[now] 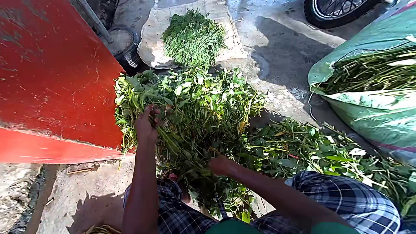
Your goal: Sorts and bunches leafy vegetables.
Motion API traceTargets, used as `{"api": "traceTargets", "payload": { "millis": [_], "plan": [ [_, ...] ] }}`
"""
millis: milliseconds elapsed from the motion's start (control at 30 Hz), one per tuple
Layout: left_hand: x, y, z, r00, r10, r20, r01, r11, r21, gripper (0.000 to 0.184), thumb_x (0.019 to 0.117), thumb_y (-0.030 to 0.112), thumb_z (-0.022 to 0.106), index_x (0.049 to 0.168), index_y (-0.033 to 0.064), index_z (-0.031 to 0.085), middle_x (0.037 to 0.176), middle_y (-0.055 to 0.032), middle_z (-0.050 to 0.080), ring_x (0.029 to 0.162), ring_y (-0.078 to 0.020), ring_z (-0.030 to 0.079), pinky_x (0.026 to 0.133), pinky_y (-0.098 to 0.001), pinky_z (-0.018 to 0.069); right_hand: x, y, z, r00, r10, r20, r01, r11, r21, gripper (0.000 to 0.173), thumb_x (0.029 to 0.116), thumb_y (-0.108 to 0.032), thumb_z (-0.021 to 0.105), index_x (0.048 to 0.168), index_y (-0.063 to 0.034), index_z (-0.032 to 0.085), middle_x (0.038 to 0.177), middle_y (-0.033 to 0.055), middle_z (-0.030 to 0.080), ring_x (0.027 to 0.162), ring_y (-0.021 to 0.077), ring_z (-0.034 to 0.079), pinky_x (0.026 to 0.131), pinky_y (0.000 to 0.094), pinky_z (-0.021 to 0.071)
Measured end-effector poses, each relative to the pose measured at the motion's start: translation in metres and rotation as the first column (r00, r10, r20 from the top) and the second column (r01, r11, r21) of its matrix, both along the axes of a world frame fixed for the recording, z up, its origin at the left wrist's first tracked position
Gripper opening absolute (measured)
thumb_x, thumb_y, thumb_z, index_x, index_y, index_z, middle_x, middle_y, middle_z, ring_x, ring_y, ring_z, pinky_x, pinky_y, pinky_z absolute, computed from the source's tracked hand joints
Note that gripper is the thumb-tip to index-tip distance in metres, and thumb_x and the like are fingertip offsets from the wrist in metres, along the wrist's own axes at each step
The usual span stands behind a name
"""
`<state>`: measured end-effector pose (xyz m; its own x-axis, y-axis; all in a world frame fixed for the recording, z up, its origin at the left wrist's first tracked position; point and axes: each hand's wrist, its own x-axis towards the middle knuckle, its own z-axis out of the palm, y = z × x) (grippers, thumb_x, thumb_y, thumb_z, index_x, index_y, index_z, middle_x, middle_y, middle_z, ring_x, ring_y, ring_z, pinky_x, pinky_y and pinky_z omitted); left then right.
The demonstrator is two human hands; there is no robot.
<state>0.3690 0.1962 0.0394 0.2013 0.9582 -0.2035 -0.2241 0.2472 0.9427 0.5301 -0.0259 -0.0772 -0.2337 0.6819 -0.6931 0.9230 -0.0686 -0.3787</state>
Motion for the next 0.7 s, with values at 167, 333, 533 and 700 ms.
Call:
{"api": "traceTargets", "payload": {
  "millis": [167, 333, 533, 700],
  "plan": [
    [-0.01, 0.004, 0.009, 0.932, 0.229, 0.28, -0.22, 0.973, -0.064, 0.036, 0.1132, 0.022, 0.027, 0.119, 0.0049, 0.058, 0.086, -0.0052, 0.067, 0.07, -0.0141, 0.067, 0.067, -0.03, 0.0584, 0.068, 0.033, 0.015, 0.917, -0.374, -0.136, 0.387, 0.919, 0.08, 0.037, 0.1026, -0.019, 0.062, 0.134, 0.0006, 0.064, 0.133, 0.03, 0.061, 0.127, 0.0482, 0.057, 0.106, 0.0678, 0.0413],
    [0.002, 0.003, 0.008, 0.993, 0.084, 0.088, -0.082, 0.996, -0.025, 0.037, 0.1141, 0.031, 0.028, 0.126, 0.0095, 0.056, 0.095, -0.0087, 0.07, 0.09, -0.0258, 0.073, 0.077, -0.0478, 0.0611, 0.117, 0.11, -0.015, -0.046, -0.698, -0.715, 0.952, 0.185, -0.243, 0.047, 0.108, -0.018, 0.053, 0.15, -0.0006, 0.043, 0.143, 0.0238, 0.054, 0.11, 0.0305, 0.067, 0.089, 0.0442, 0.057],
    [-0.009, 0.007, 0.005, 0.981, 0.157, -0.109, -0.149, 0.985, 0.083, 0.034, 0.1138, 0.032, 0.032, 0.125, 0.0122, 0.057, 0.076, -0.0002, 0.062, 0.052, -0.0076, 0.055, 0.046, -0.0212, 0.0474, 0.043, 0.146, -0.013, 0.195, -0.475, -0.858, 0.977, 0.015, 0.214, 0.022, 0.1014, -0.011, 0.061, 0.118, 0.0013, 0.067, 0.11, 0.0169, 0.07, 0.092, 0.0242, 0.068, 0.084, 0.0427, 0.057],
    [-0.006, 0.005, 0.001, 0.984, 0.135, -0.118, -0.133, 0.991, 0.025, 0.019, 0.1104, 0.026, 0.047, 0.114, 0.0106, 0.058, 0.068, 0.0029, 0.053, 0.042, -0.0023, 0.038, 0.038, -0.0157, 0.0324, -0.02, 0.168, 0.001, 0.599, -0.618, -0.51, 0.801, 0.464, 0.379, 0.041, 0.0977, -0.035, 0.07, 0.123, -0.0026, 0.069, 0.131, 0.0202, 0.063, 0.112, 0.0361, 0.066, 0.096, 0.0561, 0.0533]
  ]
}}
